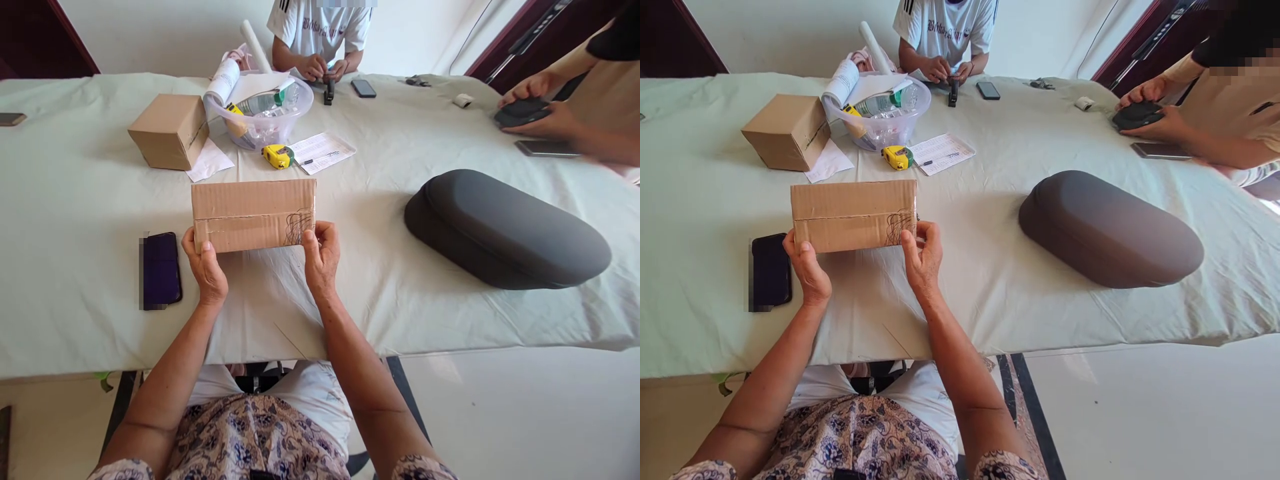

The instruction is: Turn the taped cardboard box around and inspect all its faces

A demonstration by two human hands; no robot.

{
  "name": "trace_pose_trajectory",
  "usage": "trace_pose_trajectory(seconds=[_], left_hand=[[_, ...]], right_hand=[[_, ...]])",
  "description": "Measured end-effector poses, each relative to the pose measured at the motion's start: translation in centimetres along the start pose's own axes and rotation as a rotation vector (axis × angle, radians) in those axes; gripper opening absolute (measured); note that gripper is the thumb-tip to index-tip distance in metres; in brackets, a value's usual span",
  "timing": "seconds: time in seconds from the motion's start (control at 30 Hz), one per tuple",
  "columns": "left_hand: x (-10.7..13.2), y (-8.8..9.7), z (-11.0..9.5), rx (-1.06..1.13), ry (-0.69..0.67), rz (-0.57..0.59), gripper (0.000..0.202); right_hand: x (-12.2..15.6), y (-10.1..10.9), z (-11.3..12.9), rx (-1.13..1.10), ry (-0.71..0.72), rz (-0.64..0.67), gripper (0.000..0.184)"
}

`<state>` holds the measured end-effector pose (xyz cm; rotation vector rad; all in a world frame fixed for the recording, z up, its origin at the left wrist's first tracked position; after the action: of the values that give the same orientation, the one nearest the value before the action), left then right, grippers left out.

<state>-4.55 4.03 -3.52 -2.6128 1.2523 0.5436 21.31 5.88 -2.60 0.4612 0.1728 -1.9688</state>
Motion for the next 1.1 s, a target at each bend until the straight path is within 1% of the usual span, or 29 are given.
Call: trace_pose_trajectory(seconds=[0.17,0.33,0.43,0.53,0.63,0.7,0.77,0.8,0.9,0.97,1.03,1.1], left_hand=[[-0.2,0.4,0.3,-0.012,0.022,-0.012,0.059],[-0.1,0.4,0.1,0.02,0.026,-0.012,0.058],[-0.1,0.2,0.0,0.058,0.029,0.01,0.059],[-0.2,0.2,0.1,0.067,0.043,0.005,0.058],[-0.4,0.4,0.2,0.058,0.043,-0.013,0.057],[-0.5,0.4,0.2,0.042,0.044,-0.015,0.058],[-0.6,0.4,0.2,0.026,0.055,-0.013,0.058],[-0.6,0.4,0.3,0.02,0.06,-0.013,0.058],[-0.6,0.4,0.4,0.013,0.074,-0.012,0.058],[-0.6,0.4,0.5,0.016,0.08,-0.009,0.06],[-0.6,0.3,0.5,0.011,0.081,-0.007,0.061],[-0.6,0.4,0.4,-0.008,0.078,-0.009,0.062]], right_hand=[[0.1,0.0,0.5,0.01,0.03,0.014,0.038],[0.3,-0.6,-0.2,-0.02,-0.059,0.019,0.031],[0.4,-0.8,-0.3,-0.036,-0.074,0.021,0.029],[0.2,-0.7,-0.4,-0.032,-0.049,0.037,0.031],[-0.4,-0.1,-0.9,0.007,-0.038,0.063,0.039],[-1.1,0.6,-1.6,0.099,-0.055,0.079,0.037],[-1.7,1.2,-2.4,0.267,-0.054,0.107,0.027],[-1.9,1.4,-2.7,0.369,-0.05,0.129,0.025],[-2.2,1.7,-4.0,0.654,-0.07,0.239,0.032],[-2.0,1.6,-4.7,0.795,-0.099,0.33,0.038],[-1.7,1.6,-5.1,0.884,-0.124,0.394,0.046],[-1.5,1.6,-5.3,0.915,-0.147,0.416,0.051]])
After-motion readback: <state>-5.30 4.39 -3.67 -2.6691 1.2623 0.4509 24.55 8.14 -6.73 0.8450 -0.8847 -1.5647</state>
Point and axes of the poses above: each hand's wrist, its own x-axis away from the middle knuckle, its own y-axis out of the back of the hand, z = x × y, the point moved 7 cm from there along -x, towards the middle knuckle, and after that the axes turned 2 degrees about y, right-handed, at the moved point
